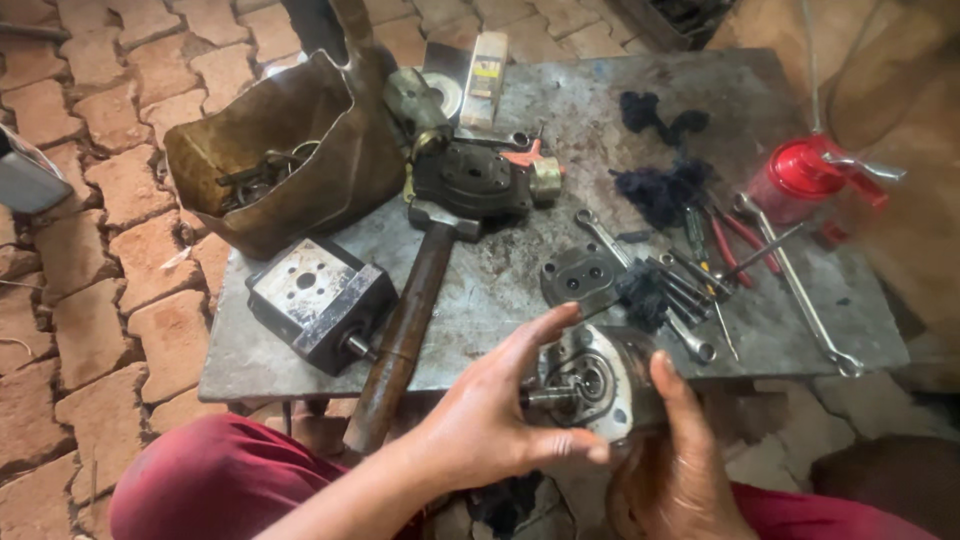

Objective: The person disassembles a hydraulic pump on a workbench, removing internal components and wiping them with a cloth and steel wool.

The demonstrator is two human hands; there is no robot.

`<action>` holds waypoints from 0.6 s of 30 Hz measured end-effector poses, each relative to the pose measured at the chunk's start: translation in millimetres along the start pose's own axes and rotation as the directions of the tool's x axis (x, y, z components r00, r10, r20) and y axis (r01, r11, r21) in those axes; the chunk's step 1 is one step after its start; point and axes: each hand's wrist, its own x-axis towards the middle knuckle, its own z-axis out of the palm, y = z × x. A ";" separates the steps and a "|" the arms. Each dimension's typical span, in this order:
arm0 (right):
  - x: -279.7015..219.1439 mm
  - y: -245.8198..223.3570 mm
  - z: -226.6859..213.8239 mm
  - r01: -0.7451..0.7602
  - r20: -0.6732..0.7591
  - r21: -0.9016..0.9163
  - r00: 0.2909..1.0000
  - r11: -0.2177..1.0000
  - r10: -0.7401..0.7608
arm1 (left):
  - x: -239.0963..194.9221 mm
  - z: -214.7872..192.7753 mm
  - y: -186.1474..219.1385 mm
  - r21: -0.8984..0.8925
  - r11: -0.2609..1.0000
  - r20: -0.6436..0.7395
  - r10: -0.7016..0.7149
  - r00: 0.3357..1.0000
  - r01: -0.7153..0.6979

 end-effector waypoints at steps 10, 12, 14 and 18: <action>0.5 17.6 -8.7 -0.016 0.218 -0.136 0.975 0.991 0.045 | -14.0 8.9 -18.9 0.043 0.991 -0.180 -0.115 0.977 0.125; -0.2 18.9 -9.0 -0.011 0.174 -0.255 0.983 0.967 0.057 | -16.1 10.8 -20.4 -0.013 0.990 -0.186 -0.141 0.972 0.141; -1.4 20.2 -8.8 0.019 0.176 -0.375 0.983 0.927 0.051 | -19.2 10.8 -23.9 -0.128 0.982 -0.180 -0.162 0.970 0.141; 1.4 23.3 -7.2 0.238 0.211 -0.581 0.968 0.778 -0.139 | -23.7 13.0 -28.8 0.044 0.996 -0.219 -0.071 0.973 0.083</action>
